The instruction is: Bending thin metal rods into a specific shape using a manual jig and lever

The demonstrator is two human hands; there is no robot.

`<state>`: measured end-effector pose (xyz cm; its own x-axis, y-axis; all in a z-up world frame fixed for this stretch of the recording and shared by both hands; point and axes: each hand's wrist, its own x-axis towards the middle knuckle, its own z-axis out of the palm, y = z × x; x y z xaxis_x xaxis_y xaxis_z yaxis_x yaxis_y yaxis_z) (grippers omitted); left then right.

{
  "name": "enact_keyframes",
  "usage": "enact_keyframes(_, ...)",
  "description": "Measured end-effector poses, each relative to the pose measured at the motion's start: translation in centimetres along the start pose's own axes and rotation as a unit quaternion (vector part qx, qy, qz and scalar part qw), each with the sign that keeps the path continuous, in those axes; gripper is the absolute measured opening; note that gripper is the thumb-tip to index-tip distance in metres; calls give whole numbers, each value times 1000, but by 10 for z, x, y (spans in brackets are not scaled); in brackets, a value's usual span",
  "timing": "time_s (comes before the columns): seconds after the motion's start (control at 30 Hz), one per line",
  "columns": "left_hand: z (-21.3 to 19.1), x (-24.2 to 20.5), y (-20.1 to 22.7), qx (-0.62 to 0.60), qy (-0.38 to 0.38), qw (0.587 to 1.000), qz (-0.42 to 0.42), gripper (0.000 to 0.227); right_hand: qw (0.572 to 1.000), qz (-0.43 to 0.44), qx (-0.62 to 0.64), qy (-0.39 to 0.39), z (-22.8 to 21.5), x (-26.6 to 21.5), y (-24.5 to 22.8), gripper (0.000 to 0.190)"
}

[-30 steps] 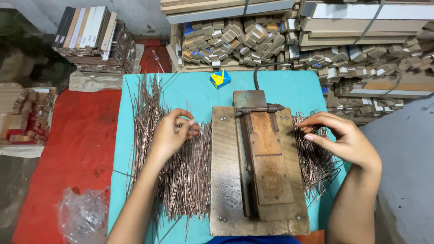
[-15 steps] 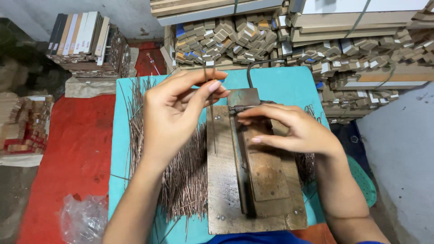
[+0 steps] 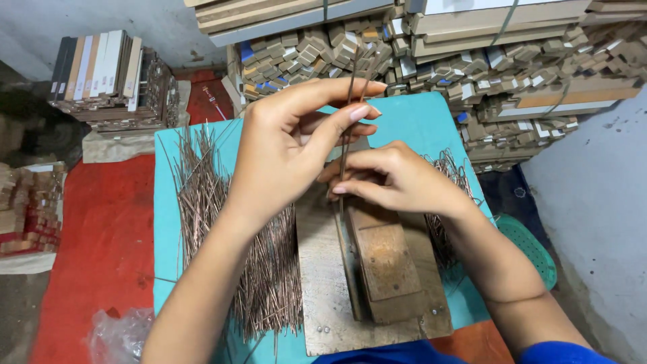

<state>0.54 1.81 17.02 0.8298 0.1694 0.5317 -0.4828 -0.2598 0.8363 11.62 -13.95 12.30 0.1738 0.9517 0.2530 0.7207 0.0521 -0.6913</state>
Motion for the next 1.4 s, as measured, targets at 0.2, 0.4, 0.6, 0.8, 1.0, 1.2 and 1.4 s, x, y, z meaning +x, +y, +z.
enact_keyframes(0.2,-1,12,-13,-19,-52,998,28,22,999,-22,16,-36,-11,1,7,21)
enact_keyframes(0.4,-2,20,-35,-43,-93,995,2,27,997,8,44,-69,-17,-2,13,21)
enact_keyframes(0.6,4,31,-43,-76,-80,991,-76,27,998,25,50,-19,-15,-7,33,20)
enact_keyframes(0.8,6,60,-76,-93,-59,991,-81,27,981,103,159,31,-26,2,43,17)
enact_keyframes(1.0,4,129,-133,-60,72,992,-88,18,964,142,219,43,-58,41,68,12)
enact_keyframes(1.2,0,158,-186,-67,114,977,-168,23,943,194,270,11,-61,70,129,16)
enact_keyframes(1.4,3,148,-228,-92,115,961,-235,21,913,231,336,-20,-44,65,173,16)
